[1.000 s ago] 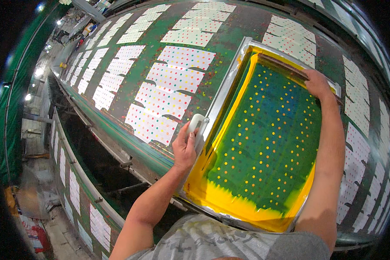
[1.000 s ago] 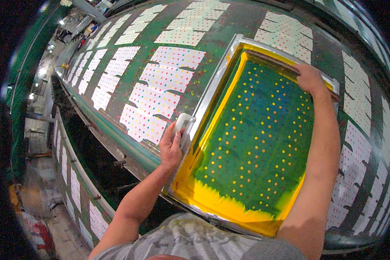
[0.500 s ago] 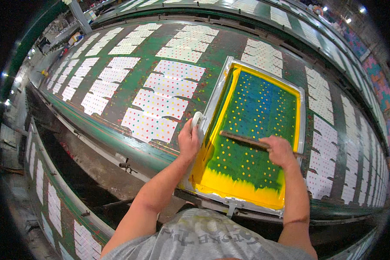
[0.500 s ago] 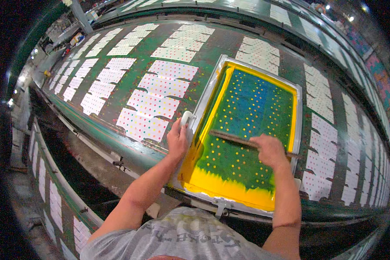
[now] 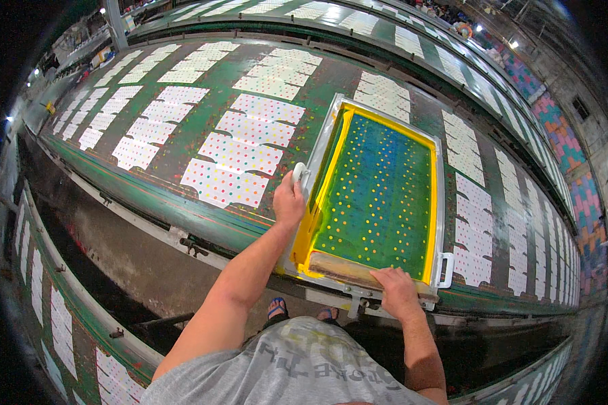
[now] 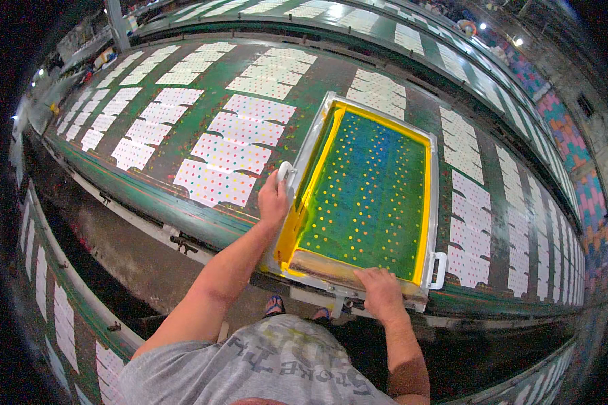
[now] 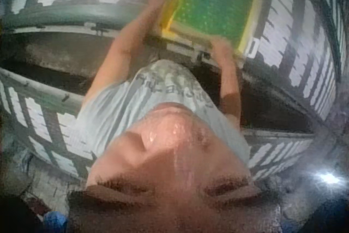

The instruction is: The person performs screen printing on small rectangular sheets using a yellow-framed screen and a squeegee. They pull the squeegee across the screen to transfer yellow ink onto the sheets, lift the screen, and then separate and stack the printed sheets on the table.

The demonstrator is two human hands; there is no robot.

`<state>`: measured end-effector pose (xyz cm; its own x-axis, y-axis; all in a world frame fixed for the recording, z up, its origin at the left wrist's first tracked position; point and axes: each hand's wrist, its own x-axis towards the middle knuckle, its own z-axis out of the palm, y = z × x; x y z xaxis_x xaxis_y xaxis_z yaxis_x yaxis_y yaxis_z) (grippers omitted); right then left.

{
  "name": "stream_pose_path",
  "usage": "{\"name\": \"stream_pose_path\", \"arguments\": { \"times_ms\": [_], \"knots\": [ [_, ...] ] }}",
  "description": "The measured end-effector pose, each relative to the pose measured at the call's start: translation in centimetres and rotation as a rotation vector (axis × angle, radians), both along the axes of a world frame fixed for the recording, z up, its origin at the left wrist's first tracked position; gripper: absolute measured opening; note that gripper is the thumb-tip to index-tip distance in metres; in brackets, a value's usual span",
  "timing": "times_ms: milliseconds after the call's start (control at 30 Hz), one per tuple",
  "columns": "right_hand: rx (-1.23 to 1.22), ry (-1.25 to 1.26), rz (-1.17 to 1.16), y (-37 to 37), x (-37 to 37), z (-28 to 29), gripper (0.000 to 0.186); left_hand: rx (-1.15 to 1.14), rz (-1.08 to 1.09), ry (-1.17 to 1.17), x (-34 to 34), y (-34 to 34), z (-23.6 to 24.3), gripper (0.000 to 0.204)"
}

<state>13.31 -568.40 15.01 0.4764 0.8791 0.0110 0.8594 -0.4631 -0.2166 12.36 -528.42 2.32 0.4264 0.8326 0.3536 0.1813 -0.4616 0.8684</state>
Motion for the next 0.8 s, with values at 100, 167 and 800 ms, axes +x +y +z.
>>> {"name": "stream_pose_path", "arguments": {
  "times_ms": [100, 167, 800],
  "knots": [
    [-0.021, 0.056, 0.059, -1.0, -0.3, -0.5, 0.068, 0.045, 0.039, 0.026, 0.1, -0.1, -0.2, 0.046],
    [-0.039, 0.062, 0.100, -1.9, -0.6, -0.9, 0.076, 0.052, 0.054, 0.010, 0.2, -0.1, -0.3, 0.047],
    [0.561, -0.021, -0.468, -19.0, 12.8, -4.8, 0.062, 0.181, 0.263, 0.258, 0.7, 0.4, -0.4, 0.030]
  ]
}}
